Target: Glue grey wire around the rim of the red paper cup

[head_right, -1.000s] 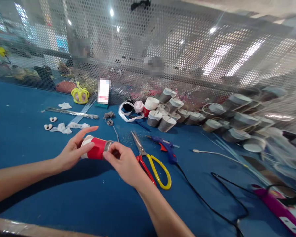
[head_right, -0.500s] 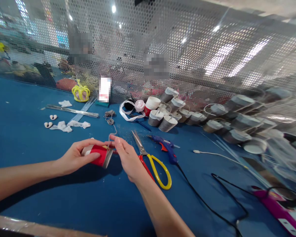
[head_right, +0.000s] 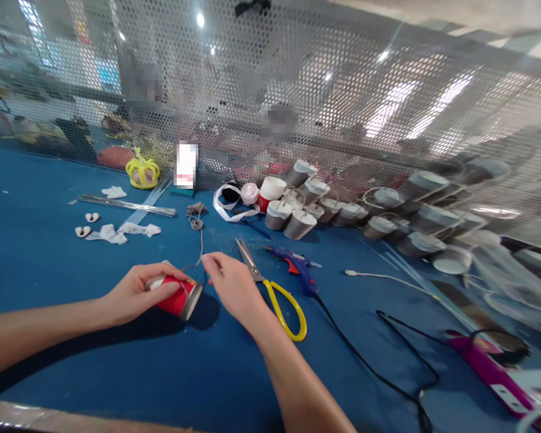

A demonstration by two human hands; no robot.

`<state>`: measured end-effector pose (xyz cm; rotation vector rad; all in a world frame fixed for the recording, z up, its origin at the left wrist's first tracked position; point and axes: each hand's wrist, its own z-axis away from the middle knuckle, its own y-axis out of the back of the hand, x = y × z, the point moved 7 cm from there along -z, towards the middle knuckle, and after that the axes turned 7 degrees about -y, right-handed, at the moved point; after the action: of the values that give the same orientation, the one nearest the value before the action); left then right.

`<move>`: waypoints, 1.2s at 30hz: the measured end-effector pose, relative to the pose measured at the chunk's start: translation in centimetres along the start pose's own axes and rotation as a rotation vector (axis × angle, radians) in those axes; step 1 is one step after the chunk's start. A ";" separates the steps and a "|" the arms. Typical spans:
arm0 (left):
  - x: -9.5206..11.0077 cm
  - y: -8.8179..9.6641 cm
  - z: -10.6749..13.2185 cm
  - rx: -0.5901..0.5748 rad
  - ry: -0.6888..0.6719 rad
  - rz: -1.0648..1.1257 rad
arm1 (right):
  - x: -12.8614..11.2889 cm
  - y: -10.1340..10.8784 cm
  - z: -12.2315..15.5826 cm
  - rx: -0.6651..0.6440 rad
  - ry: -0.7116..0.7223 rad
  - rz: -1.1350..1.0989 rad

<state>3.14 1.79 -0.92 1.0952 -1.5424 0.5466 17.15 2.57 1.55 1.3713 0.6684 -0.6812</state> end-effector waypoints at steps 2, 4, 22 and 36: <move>-0.3 0.3 -0.1 0.037 0.008 0.022 | 0.4 3.1 0.1 0.152 -0.064 0.101; -0.4 0.7 -0.1 0.061 -0.002 0.009 | 0.7 6.7 0.5 0.298 -0.120 0.133; 1.6 1.3 0.1 0.030 -0.289 -0.470 | 10.3 13.7 -0.4 0.549 -0.493 0.234; 1.6 1.1 -0.1 -0.042 -0.438 -0.702 | 1.4 3.8 3.3 0.007 -0.183 -0.227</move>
<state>2.32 1.86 0.87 1.6882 -1.3846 -0.2193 21.08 -0.49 3.14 1.2324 0.6803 -0.9784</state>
